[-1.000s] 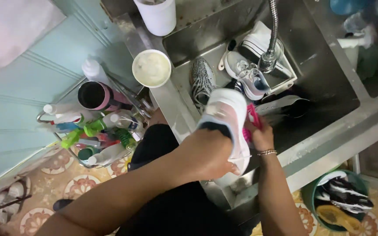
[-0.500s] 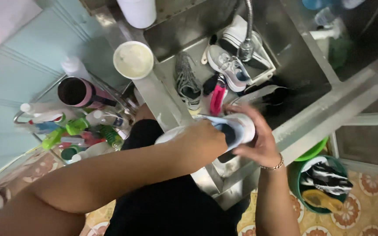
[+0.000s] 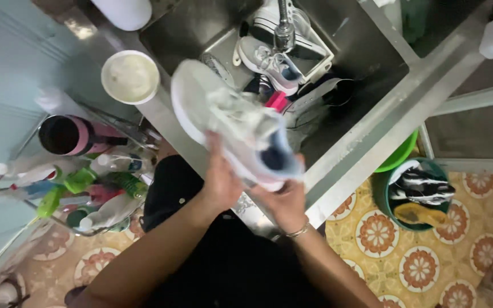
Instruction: The person scrubs a white sneaker with a pink brush over a stainless steel sink, then rinses it under running water. They continue scrubbing the shoe with the brush and rinse it again before using a black brush to clean the interior.
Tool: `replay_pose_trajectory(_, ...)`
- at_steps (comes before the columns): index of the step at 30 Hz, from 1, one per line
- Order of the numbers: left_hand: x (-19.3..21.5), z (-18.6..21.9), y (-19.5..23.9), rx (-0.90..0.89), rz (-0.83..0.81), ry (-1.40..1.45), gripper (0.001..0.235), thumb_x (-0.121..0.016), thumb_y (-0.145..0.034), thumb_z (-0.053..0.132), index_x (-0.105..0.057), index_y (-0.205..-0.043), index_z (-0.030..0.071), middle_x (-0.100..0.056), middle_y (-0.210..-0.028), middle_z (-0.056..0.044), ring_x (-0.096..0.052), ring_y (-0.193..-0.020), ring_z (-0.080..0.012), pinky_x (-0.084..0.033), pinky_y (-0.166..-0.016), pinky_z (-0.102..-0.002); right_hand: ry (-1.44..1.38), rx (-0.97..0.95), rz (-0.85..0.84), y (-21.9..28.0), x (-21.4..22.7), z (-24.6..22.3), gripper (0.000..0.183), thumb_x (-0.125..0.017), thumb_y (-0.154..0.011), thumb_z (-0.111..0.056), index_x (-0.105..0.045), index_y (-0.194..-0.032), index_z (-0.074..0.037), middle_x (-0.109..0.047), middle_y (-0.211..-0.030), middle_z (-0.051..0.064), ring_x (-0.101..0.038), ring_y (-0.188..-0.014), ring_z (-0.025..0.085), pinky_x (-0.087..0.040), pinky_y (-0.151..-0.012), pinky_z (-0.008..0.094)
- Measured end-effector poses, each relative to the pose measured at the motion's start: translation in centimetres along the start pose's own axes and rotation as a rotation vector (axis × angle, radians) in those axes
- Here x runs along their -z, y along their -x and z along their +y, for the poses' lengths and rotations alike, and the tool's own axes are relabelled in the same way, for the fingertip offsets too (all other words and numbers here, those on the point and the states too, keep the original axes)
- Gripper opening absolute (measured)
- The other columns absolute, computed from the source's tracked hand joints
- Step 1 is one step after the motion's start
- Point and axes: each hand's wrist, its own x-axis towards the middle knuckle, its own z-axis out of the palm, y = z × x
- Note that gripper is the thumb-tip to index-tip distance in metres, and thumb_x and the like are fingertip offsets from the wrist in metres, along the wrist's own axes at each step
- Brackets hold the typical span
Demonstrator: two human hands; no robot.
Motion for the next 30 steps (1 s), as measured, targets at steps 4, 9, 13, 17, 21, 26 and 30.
replay_pose_trajectory(4,0.4,5.0,-4.6,0.216,-0.484,0.685,0.075,-0.044,-0.108,0.064,-0.039,-0.155,0.006,-0.052,-0.151,-0.016,-0.053,-0.134,-0.0398,-0.041,-0.114,-0.058,0.206,0.062,-0.272,-4.3,-1.3,-5.4,0.057,-0.084,-0.083,-0.017,-0.054,-0.130,-0.003,-0.063,-0.131,0.007,-0.061,-0.122,0.018,-0.051,-0.103,0.033)
replay_pose_trajectory(9,4.6,3.5,-10.3,0.138,-0.199,0.387,0.074,-0.046,-0.108,0.059,-0.039,-0.159,0.005,-0.054,-0.151,-0.012,-0.054,-0.140,-0.0292,-0.040,-0.124,-0.049,0.648,-0.244,-0.146,-12.8,4.0,0.2,0.038,-0.073,-0.091,-0.024,-0.068,-0.125,-0.006,-0.073,-0.117,0.011,-0.071,-0.105,0.021,-0.057,-0.090,0.036)
replay_pose_trajectory(13,3.7,2.2,-14.0,0.157,-0.266,0.502,0.066,-0.047,-0.108,0.052,-0.044,-0.155,0.006,-0.056,-0.150,-0.013,-0.055,-0.137,-0.0310,-0.042,-0.121,-0.048,1.514,-0.273,-0.384,-17.9,4.1,5.8,0.043,-0.076,-0.084,-0.035,-0.071,-0.121,-0.013,-0.067,-0.122,0.019,-0.065,-0.109,0.039,-0.051,-0.090,0.046)
replay_pose_trajectory(17,2.8,1.6,-16.7,0.204,-0.135,0.555,0.069,-0.044,-0.106,0.056,-0.048,-0.152,0.004,-0.057,-0.147,-0.016,-0.056,-0.134,-0.0329,-0.043,-0.118,-0.048,1.589,-0.247,-0.521,-23.7,5.4,12.5,0.034,-0.067,-0.091,-0.033,-0.074,-0.118,-0.015,-0.072,-0.121,0.019,-0.067,-0.113,0.037,-0.053,-0.096,0.047)
replay_pose_trajectory(21,2.6,1.1,-18.3,0.156,-0.130,0.543,0.068,-0.044,-0.107,0.055,-0.049,-0.151,0.003,-0.059,-0.146,-0.015,-0.057,-0.133,-0.0327,-0.043,-0.118,-0.049,1.655,-0.225,-0.565,-27.8,2.0,12.7,0.034,-0.067,-0.091,-0.033,-0.074,-0.118,-0.014,-0.072,-0.119,0.018,-0.068,-0.111,0.037,-0.054,-0.095,0.046)
replay_pose_trajectory(26,5.1,-1.6,-19.4,0.061,-0.077,0.441,0.066,-0.044,-0.108,0.053,-0.049,-0.150,0.001,-0.060,-0.145,-0.016,-0.056,-0.133,-0.0315,-0.041,-0.120,-0.049,1.713,-0.170,-0.702,-30.1,-2.2,12.2,0.033,-0.067,-0.091,-0.032,-0.073,-0.118,-0.013,-0.072,-0.117,0.017,-0.068,-0.109,0.035,-0.054,-0.094,0.045)
replay_pose_trajectory(30,6.7,0.4,-20.9,0.035,-0.067,0.433,0.069,-0.044,-0.107,0.055,-0.047,-0.151,0.002,-0.059,-0.145,-0.016,-0.057,-0.133,-0.0319,-0.042,-0.118,-0.049,1.764,-0.124,-0.775,-30.9,-4.7,10.7,0.033,-0.067,-0.091,-0.032,-0.072,-0.117,-0.012,-0.072,-0.115,0.017,-0.069,-0.108,0.035,-0.054,-0.094,0.044)
